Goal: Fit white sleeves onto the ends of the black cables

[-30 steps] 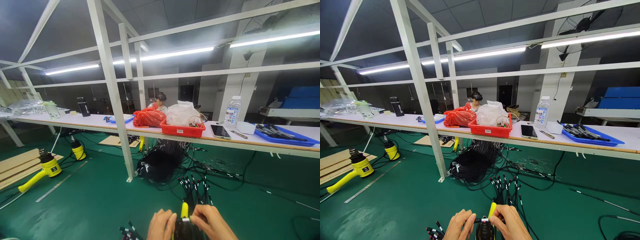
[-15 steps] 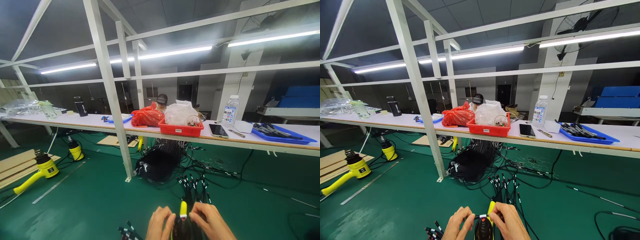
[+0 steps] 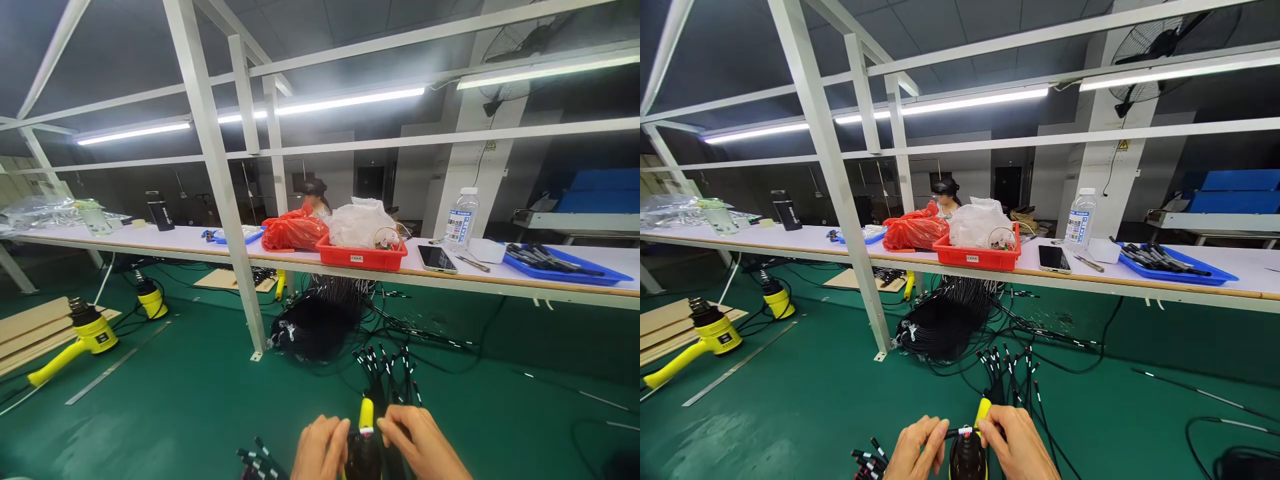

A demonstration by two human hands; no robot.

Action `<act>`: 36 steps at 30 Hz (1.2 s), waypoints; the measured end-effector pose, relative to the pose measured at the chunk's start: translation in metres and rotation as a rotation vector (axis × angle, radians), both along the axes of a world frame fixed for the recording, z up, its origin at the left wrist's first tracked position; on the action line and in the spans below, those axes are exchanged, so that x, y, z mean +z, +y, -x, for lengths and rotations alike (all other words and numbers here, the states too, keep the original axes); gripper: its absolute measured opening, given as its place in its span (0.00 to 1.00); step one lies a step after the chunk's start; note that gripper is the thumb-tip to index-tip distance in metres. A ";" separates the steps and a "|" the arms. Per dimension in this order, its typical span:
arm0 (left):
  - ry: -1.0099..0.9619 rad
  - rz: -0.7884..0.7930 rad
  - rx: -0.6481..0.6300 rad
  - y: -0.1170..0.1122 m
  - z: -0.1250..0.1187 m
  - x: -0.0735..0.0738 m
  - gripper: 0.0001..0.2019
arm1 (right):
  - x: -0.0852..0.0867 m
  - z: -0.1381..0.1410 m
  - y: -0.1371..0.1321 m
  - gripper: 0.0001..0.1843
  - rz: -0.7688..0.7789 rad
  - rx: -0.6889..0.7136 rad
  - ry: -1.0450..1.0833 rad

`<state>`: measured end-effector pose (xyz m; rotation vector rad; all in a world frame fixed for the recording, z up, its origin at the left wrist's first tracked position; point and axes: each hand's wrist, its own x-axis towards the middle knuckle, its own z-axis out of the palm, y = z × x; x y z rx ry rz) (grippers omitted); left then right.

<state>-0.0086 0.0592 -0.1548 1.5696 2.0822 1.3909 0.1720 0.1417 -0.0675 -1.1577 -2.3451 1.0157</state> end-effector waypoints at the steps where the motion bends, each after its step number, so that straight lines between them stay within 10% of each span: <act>1: -0.039 0.018 -0.033 0.000 -0.001 0.010 0.28 | 0.000 0.001 0.001 0.20 0.006 -0.002 0.023; 7: -0.167 0.088 -0.157 -0.006 0.004 0.045 0.26 | 0.003 0.002 -0.006 0.23 0.054 -0.025 0.037; 21: -0.288 0.151 -0.065 -0.015 -0.003 0.045 0.36 | -0.005 -0.001 -0.022 0.34 0.071 -0.047 0.021; 36: -0.177 0.149 -0.097 -0.011 -0.005 0.052 0.19 | -0.011 -0.002 -0.004 0.21 0.030 -0.064 0.116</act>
